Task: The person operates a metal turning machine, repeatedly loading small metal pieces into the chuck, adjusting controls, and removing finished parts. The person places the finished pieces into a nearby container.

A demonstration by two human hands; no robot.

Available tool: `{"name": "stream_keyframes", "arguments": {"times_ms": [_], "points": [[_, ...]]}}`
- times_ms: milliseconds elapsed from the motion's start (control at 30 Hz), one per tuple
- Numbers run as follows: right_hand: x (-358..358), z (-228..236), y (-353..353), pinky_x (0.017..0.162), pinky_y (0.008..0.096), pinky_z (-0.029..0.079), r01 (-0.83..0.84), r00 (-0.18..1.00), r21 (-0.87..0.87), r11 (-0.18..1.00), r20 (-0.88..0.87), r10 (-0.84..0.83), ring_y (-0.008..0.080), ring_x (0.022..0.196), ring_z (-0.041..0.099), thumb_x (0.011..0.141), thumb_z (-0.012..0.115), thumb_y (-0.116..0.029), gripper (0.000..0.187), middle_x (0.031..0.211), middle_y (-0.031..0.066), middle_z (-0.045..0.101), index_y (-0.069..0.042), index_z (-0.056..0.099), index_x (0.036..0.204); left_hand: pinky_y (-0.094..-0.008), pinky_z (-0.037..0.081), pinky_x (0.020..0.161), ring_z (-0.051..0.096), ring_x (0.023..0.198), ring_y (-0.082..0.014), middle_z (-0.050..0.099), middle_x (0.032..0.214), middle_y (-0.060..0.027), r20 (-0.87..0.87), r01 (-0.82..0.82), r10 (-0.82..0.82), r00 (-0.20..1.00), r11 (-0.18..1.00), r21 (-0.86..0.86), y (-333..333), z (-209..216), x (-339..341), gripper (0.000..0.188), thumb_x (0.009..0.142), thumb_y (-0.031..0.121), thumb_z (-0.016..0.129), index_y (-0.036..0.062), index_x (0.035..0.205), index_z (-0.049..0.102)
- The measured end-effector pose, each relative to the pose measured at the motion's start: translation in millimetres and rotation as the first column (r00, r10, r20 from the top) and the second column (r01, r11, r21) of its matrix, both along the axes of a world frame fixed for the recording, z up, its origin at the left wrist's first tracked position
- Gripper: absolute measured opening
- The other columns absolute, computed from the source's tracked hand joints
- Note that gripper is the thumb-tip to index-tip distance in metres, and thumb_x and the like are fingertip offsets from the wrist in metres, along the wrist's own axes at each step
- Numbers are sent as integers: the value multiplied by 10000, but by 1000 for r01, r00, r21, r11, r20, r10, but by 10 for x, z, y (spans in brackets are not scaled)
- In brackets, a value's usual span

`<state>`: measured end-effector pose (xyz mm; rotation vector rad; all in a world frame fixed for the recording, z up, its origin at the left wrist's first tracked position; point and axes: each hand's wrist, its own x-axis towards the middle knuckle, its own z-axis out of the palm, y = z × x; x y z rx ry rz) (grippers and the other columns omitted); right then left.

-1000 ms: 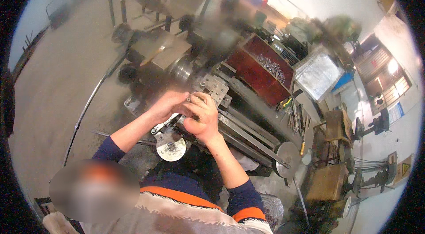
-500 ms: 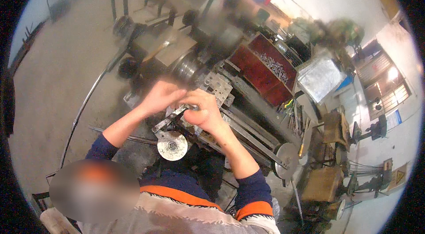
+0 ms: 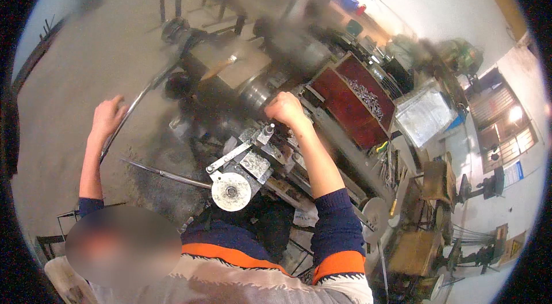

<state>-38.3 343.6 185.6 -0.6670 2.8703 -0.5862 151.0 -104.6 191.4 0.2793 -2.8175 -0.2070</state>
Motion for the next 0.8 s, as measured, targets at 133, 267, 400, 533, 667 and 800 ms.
{"name": "stream_keyframes", "arguments": {"times_ms": [133,267,400,533,667,800], "points": [[20,-93,10,622,356,489,-12,1000,-179,984,3,13,294,630,631,553,614,-189,184,640,165,612,-35,667,639,-461,461,659,606,748,-372,616,732,-198,144,-109,77,987,968,228,-191,-221,418,308,812,314,611,21,906,611],[27,-92,-108,664,365,489,-39,997,-104,994,-73,32,296,691,614,551,612,-190,174,657,150,626,-57,681,638,-469,460,656,599,740,-388,607,719,-199,220,-166,105,970,946,280,-217,-527,489,294,792,287,632,2,820,566],[-19,-128,-128,712,372,486,-100,976,31,995,-190,104,301,770,581,538,610,-194,160,698,124,647,-84,692,620,-463,477,657,604,730,-386,611,718,-191,103,-145,142,985,989,26,-201,-662,378,179,765,175,618,10,791,552],[-59,-189,-97,718,370,485,-114,955,137,984,-257,146,308,788,570,517,608,-200,159,712,116,652,-91,689,600,-447,499,659,625,733,-355,626,737,-179,226,-186,240,944,953,-239,-582,-670,207,93,735,77,576,30,815,585],[33,-12,-248,699,370,470,-51,980,112,992,-188,72,305,780,557,500,609,-209,173,671,118,635,-81,682,592,-429,512,668,638,762,-338,644,791,-172,133,-295,372,919,869,-397,-1837,-812,-366,96,739,61,558,32,797,628],[80,-48,-218,690,385,460,-62,963,56,997,-260,74,309,763,544,499,608,-210,194,648,135,621,-66,682,604,-420,509,711,629,849,-340,647,899,-179,72,-458,485,871,858,-234,-2023,-1009,-697,122,759,68,546,33,838,631]]}}
